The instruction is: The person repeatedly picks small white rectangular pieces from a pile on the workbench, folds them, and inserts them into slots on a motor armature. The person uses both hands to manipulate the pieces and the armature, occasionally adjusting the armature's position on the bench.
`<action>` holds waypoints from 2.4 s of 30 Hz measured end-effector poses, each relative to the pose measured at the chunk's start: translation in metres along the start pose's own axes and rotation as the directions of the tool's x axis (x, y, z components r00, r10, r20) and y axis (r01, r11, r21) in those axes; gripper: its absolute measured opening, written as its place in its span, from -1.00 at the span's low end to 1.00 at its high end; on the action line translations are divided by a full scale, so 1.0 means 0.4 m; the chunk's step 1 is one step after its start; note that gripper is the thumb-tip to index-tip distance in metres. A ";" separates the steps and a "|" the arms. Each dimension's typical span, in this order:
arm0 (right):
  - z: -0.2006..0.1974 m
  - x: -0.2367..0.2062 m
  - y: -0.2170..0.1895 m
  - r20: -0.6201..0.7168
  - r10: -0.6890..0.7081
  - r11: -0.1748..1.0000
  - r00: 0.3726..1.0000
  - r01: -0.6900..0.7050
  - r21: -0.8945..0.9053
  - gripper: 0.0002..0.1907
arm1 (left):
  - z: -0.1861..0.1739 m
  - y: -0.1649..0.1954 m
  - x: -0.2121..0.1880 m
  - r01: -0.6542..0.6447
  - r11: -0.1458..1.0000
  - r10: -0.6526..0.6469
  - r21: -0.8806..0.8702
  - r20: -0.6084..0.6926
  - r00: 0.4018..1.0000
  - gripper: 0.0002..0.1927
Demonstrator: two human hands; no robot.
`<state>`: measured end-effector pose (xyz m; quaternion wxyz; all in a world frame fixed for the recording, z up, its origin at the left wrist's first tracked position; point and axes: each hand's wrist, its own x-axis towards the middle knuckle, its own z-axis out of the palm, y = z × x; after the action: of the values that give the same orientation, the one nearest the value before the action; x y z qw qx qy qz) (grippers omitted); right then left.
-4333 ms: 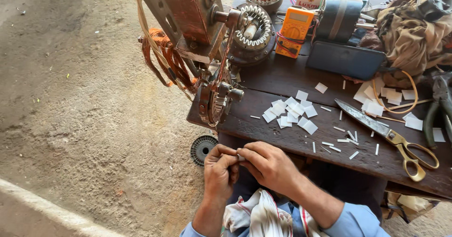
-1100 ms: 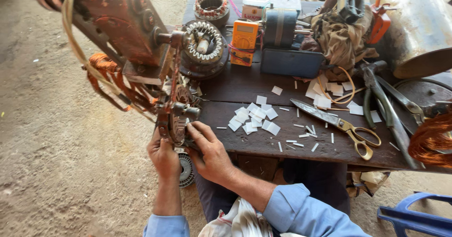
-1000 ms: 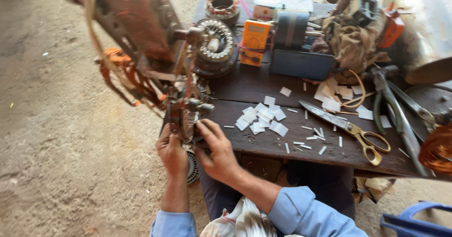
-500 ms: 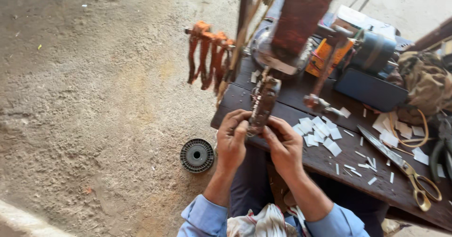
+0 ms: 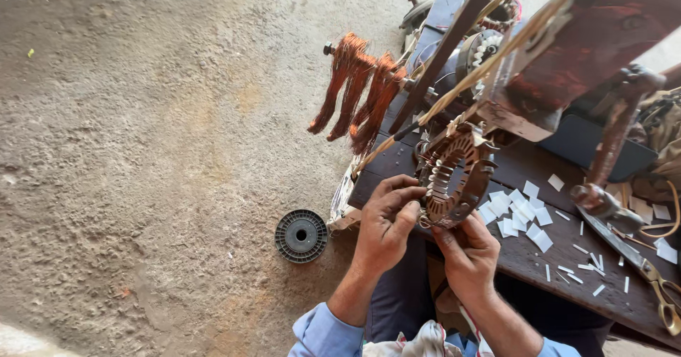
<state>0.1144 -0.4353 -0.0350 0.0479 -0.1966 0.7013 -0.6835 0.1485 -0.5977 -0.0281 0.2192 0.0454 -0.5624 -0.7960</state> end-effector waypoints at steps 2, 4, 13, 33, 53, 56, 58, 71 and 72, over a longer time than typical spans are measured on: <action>0.011 -0.003 0.020 -0.016 0.030 0.997 0.999 -0.028 0.069 -0.72 | -0.005 -0.009 0.006 0.029 0.999 -0.029 -0.040 -0.011 1.000 -0.72; 0.015 0.000 0.039 -0.021 0.058 0.998 0.998 -0.058 0.006 -0.73 | -0.014 -0.018 0.012 0.055 0.996 -0.057 -0.076 -0.020 0.998 -0.72; -0.008 0.047 0.096 0.045 -0.039 0.991 0.998 0.044 -0.127 -0.64 | -0.062 -0.072 0.071 0.135 0.974 -0.132 -0.184 0.029 0.991 -0.76; -0.080 0.126 0.084 0.333 -0.393 0.590 0.857 0.513 -0.624 -0.61 | -0.032 -0.083 0.149 0.337 0.940 -0.338 -0.043 -0.022 0.941 -0.79; -0.046 0.095 0.006 0.271 -0.370 0.662 0.889 0.457 -0.595 -0.66 | 0.007 -0.075 0.032 0.011 0.996 -0.018 -0.085 -0.088 0.996 -0.78; -0.069 0.096 -0.018 0.259 -0.380 0.682 0.888 0.459 -0.570 -0.69 | 0.051 -0.076 0.012 -0.054 0.988 0.038 -0.146 -0.107 0.993 -0.79; -0.106 0.100 -0.038 0.256 -0.400 0.737 0.880 0.475 -0.481 -0.65 | 0.095 -0.083 0.005 -0.085 0.982 0.064 -0.167 -0.130 0.989 -0.79; -0.387 0.107 -0.085 0.324 -0.245 0.952 0.914 0.291 -0.100 -0.56 | 0.321 -0.127 -0.037 -0.036 0.986 0.001 -0.164 -0.209 0.978 -0.75; -0.405 0.106 -0.085 0.326 -0.240 0.954 0.915 0.284 -0.094 -0.56 | 0.335 -0.134 -0.040 -0.025 0.980 -0.018 -0.197 -0.215 0.976 -0.74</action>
<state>0.0281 -0.2970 0.0169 0.0516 -0.3968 0.6983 -0.5935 0.1044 -0.4596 -0.0313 0.2838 0.1086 -0.4532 -0.8380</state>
